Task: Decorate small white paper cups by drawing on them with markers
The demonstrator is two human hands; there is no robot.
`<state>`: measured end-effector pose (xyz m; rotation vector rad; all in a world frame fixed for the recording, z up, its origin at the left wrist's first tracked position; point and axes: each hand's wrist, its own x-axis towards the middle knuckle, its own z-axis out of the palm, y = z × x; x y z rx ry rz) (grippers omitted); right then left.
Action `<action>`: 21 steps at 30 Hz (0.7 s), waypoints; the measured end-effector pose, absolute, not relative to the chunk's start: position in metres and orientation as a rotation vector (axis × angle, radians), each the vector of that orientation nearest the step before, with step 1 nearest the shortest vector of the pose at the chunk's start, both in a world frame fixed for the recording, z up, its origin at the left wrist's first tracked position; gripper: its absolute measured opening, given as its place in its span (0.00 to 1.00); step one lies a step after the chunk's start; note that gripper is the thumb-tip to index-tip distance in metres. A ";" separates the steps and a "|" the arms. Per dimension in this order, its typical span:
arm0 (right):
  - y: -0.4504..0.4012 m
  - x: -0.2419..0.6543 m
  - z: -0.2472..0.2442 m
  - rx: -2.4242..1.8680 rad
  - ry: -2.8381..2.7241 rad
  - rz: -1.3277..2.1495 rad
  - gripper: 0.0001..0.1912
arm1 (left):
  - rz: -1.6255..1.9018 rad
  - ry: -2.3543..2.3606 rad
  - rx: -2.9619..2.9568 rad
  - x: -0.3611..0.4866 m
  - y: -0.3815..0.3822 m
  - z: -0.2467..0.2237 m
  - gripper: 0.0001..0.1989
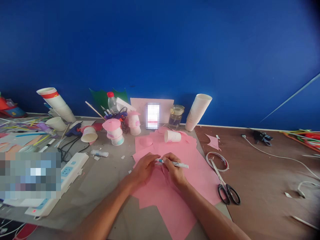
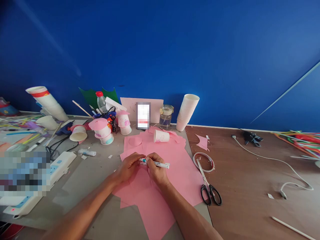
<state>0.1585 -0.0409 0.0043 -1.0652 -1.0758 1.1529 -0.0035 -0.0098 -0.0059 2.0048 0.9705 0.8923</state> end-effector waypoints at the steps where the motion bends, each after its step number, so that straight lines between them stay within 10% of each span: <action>1: -0.041 0.158 0.004 -1.065 -1.076 1.157 0.09 | 0.897 0.954 2.055 -0.004 -0.011 -0.005 0.17; 21: -0.044 0.158 0.017 -0.972 -0.890 1.431 0.09 | 0.899 0.733 2.739 -0.001 -0.026 -0.001 0.30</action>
